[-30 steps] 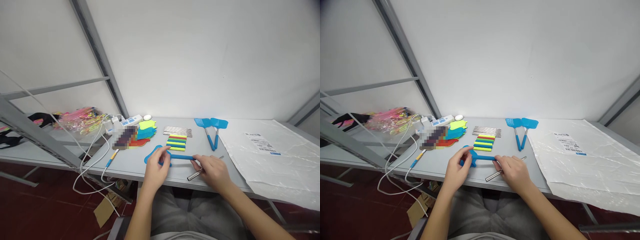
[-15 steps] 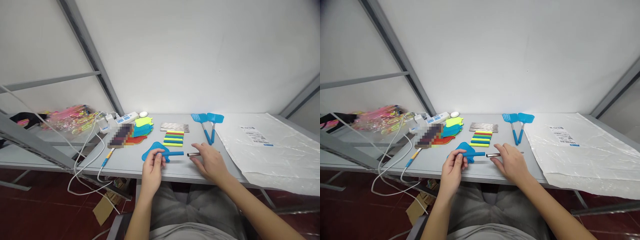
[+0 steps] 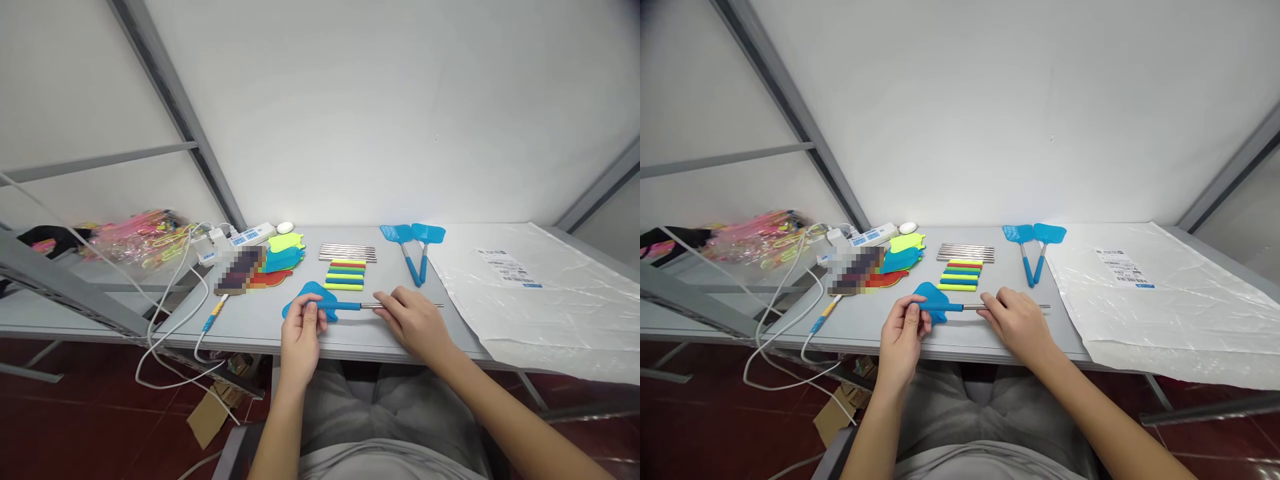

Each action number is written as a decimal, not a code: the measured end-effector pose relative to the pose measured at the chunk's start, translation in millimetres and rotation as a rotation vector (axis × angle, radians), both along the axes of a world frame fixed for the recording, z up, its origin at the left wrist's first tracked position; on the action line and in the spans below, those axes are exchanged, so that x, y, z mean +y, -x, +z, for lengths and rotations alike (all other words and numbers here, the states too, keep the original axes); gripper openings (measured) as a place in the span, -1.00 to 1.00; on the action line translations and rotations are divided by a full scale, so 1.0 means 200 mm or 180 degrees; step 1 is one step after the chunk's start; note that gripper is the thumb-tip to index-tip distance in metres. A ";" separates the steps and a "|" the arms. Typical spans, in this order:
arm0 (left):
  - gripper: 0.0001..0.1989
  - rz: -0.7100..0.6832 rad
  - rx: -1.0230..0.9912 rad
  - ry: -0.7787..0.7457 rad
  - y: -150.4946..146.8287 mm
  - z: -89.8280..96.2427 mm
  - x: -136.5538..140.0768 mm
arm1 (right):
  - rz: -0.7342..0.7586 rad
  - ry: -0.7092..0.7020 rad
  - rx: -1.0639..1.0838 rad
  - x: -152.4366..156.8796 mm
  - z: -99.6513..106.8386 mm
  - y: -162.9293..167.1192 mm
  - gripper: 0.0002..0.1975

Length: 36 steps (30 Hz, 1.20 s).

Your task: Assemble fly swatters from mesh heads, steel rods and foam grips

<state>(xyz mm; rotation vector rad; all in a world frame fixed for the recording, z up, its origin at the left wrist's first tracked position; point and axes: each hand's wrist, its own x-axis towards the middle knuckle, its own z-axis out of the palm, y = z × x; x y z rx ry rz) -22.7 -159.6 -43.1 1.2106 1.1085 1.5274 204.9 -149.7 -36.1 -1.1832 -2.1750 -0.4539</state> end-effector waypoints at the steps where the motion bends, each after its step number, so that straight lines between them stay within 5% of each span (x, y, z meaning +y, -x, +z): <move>1: -0.75 0.0019 0.0029 -0.0015 0.00 0.00 0.00 | 0.0025 -0.0111 -0.0004 0.00 0.00 0.00 -0.74; 7: -0.76 -0.0006 0.0612 -0.0142 -0.05 0.05 -0.04 | 0.0112 -0.0579 -0.0010 0.00 0.01 0.01 -0.78; 11: -0.78 -0.0573 0.1273 -0.0093 -0.08 0.14 -0.08 | 0.0331 -0.0487 -0.0270 -0.03 0.03 0.05 -0.74; 15: -0.77 -0.0632 0.1746 -0.0171 -0.03 0.20 -0.12 | 0.0317 -0.0300 -0.0445 -0.06 0.12 0.11 -0.73; 21: -0.71 -0.0129 0.1246 0.0000 0.15 0.17 -0.18 | 0.0365 -0.0176 -0.0538 -0.05 0.28 0.12 -0.75; 28: -0.67 -0.0057 0.1424 0.0183 0.29 0.21 -0.20 | 0.0788 0.0590 -0.0439 -0.10 0.26 0.15 -0.75; 36: -0.37 -0.0443 -0.0392 0.0484 0.28 0.23 -0.17 | 0.0916 0.0683 -0.0716 -0.17 0.22 0.26 -0.76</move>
